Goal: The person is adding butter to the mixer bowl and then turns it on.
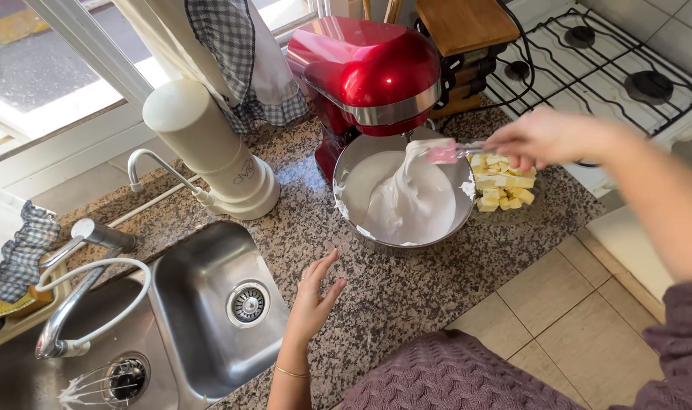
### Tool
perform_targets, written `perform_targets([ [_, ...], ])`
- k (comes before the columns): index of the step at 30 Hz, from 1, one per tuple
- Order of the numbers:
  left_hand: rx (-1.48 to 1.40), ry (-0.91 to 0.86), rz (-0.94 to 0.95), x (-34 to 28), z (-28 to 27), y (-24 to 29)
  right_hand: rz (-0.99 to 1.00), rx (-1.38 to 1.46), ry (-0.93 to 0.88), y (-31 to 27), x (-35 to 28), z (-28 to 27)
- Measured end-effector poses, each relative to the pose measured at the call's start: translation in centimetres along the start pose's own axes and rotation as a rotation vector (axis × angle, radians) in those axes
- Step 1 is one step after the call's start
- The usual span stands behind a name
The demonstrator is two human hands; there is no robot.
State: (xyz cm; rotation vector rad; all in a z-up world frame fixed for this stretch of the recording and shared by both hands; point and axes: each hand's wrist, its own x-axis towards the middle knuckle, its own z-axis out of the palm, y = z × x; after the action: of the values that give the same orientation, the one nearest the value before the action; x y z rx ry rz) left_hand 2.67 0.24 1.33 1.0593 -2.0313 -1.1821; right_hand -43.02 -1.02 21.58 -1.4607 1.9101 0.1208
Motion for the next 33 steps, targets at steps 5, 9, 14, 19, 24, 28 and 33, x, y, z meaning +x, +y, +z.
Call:
perform_targets([
  [5,-0.038,-0.029,0.017,0.4,0.6,1.5,-0.168,-0.886,0.452,-4.9,-1.7,9.3],
  [9,-0.028,-0.028,0.061,0.3,0.8,2.4,-0.251,-0.916,0.541,-5.3,-1.3,10.9],
  [14,-0.047,-0.013,0.067,-0.1,0.9,1.8,-0.130,-0.411,0.367,-4.3,-2.6,6.4],
  [19,-0.048,0.004,0.070,-0.5,0.6,1.7,-0.010,0.027,0.294,-3.1,-5.1,6.0],
  [24,0.004,0.021,0.052,-0.8,0.7,1.2,-0.203,-0.431,0.573,-3.5,-8.3,9.4],
  [28,-0.014,0.027,0.047,-0.9,0.7,1.0,-0.303,-0.506,0.697,-0.3,-6.8,14.2],
  [33,0.007,0.015,0.020,-0.9,0.4,1.8,-0.404,-0.731,0.836,-0.9,-6.5,13.4],
])
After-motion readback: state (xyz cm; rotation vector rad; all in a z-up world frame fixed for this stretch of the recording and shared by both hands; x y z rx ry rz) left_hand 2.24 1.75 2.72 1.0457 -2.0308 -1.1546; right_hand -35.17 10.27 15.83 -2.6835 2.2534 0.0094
